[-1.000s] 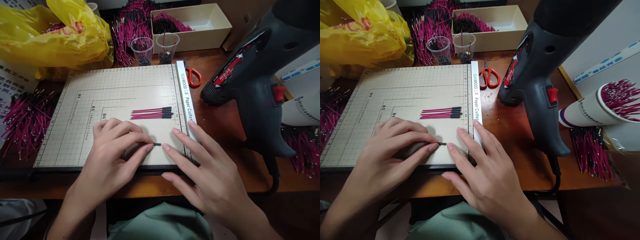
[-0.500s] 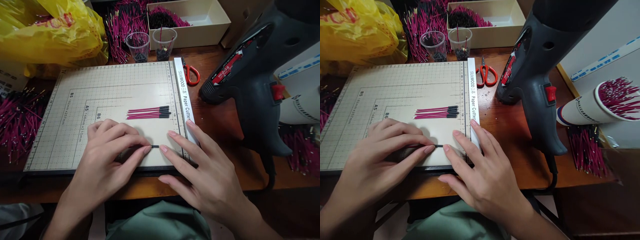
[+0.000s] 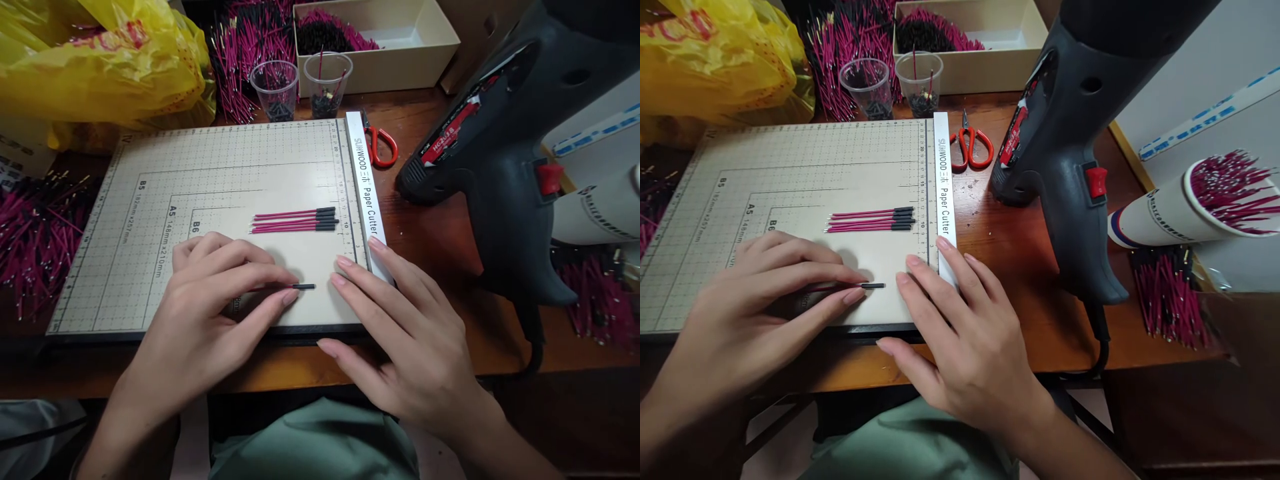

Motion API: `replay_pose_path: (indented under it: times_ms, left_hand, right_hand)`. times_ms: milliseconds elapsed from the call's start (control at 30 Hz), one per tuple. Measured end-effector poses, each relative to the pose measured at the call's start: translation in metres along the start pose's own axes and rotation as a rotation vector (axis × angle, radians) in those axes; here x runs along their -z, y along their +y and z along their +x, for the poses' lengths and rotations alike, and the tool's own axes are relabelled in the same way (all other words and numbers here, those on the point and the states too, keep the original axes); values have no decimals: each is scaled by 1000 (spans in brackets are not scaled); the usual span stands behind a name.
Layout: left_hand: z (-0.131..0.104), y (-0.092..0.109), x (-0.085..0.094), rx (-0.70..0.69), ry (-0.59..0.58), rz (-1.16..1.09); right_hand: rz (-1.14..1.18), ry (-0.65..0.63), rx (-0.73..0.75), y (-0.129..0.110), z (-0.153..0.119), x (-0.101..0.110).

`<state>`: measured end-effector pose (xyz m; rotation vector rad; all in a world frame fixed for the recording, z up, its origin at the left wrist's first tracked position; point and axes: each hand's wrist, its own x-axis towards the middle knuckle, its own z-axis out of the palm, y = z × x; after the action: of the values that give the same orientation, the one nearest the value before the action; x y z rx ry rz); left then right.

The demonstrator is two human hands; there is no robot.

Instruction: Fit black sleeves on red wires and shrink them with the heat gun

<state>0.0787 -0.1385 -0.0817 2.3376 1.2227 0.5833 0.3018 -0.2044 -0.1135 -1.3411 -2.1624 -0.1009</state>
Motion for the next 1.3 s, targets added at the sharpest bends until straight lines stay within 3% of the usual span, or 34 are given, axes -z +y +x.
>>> replay_pose_path:
  times_ms: [267, 1133, 1300]
  left_hand:
    - [-1, 2, 2, 48, -4, -11]
    - [2, 4, 0, -5, -21, 0]
    - [10, 10, 2, 62, 74, 108]
  right_hand:
    - [26, 27, -21, -1, -1, 0]
    - [77, 31, -29, 1, -6, -1]
    - [81, 18, -24, 1, -6, 0]
